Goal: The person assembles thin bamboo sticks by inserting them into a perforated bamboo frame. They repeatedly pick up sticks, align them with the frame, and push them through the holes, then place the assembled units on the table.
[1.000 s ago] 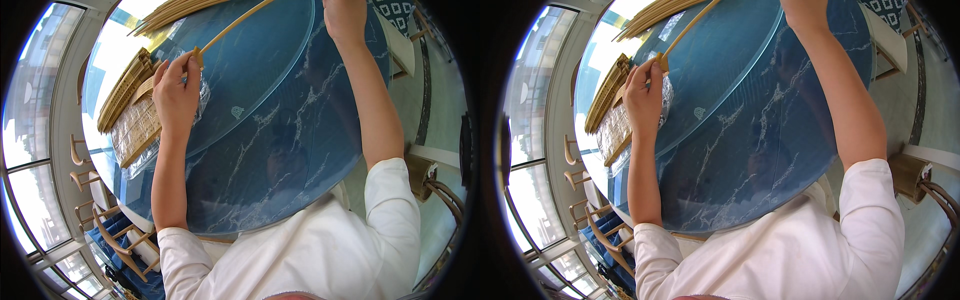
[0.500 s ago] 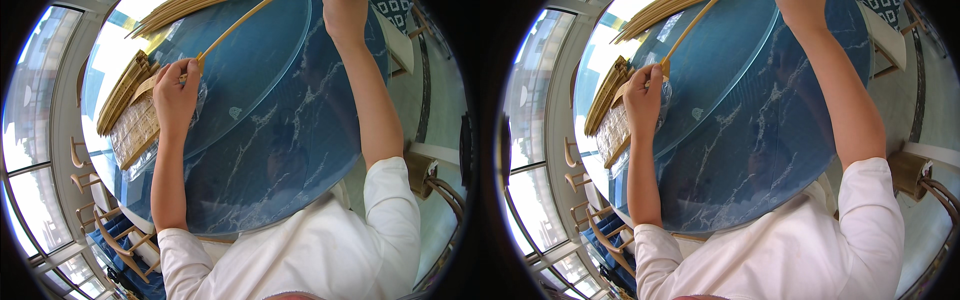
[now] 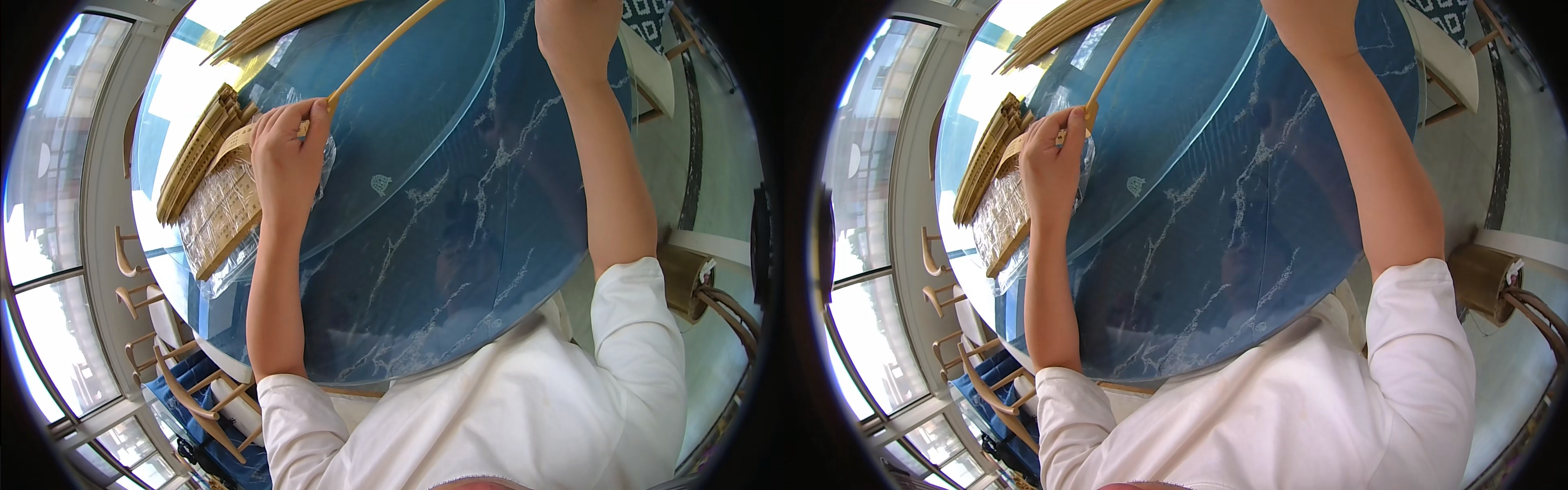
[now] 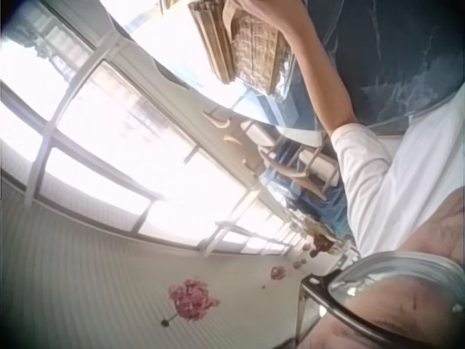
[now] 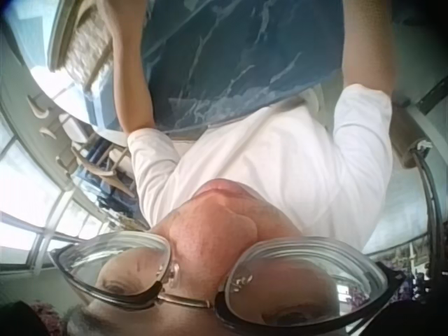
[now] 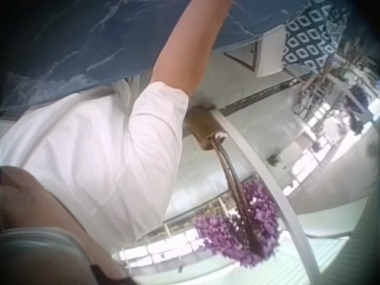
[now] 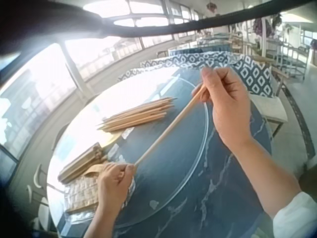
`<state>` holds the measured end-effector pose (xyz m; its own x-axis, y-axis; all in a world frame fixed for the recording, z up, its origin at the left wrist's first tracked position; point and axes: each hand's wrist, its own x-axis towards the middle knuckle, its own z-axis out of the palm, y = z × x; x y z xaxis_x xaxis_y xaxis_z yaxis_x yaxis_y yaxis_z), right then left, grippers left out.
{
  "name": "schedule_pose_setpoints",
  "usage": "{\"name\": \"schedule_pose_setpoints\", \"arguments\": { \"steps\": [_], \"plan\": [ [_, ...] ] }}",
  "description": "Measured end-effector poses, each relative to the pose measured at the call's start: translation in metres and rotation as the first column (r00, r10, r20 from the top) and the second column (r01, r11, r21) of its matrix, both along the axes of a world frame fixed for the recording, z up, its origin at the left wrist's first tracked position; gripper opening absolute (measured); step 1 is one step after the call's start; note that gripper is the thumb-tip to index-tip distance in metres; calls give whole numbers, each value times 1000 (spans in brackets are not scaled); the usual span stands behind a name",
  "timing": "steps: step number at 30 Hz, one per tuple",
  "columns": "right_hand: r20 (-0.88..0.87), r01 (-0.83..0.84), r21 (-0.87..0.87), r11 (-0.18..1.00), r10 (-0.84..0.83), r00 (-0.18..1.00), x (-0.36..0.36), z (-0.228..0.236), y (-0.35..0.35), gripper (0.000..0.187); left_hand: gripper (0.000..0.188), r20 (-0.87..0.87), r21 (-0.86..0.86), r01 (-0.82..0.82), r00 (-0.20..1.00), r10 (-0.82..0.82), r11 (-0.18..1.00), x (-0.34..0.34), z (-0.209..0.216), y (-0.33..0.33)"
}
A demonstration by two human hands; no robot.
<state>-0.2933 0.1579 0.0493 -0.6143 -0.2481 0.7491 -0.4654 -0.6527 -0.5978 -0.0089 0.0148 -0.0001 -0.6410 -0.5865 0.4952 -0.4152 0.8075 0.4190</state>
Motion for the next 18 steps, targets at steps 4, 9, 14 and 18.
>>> {"name": "schedule_pose_setpoints", "arguments": {
  "steps": [4,9,14,18],
  "plan": [
    [-50,-8,-17,1000,7,999,4,2,0,25,21,6,7,27,1000,-27,1000,0,-1,-1],
    [-52,-38,-31,999,37,998,11,4,2,23,19,24,-36,66,998,-65,997,-2,0,-1],
    [-54,-33,-5,999,33,998,18,7,3,21,15,48,-160,99,995,-92,982,-3,1,-1],
    [-74,-35,1,999,35,997,16,2,0,20,10,73,-317,132,991,-115,939,-4,-1,-4]
  ]
}}
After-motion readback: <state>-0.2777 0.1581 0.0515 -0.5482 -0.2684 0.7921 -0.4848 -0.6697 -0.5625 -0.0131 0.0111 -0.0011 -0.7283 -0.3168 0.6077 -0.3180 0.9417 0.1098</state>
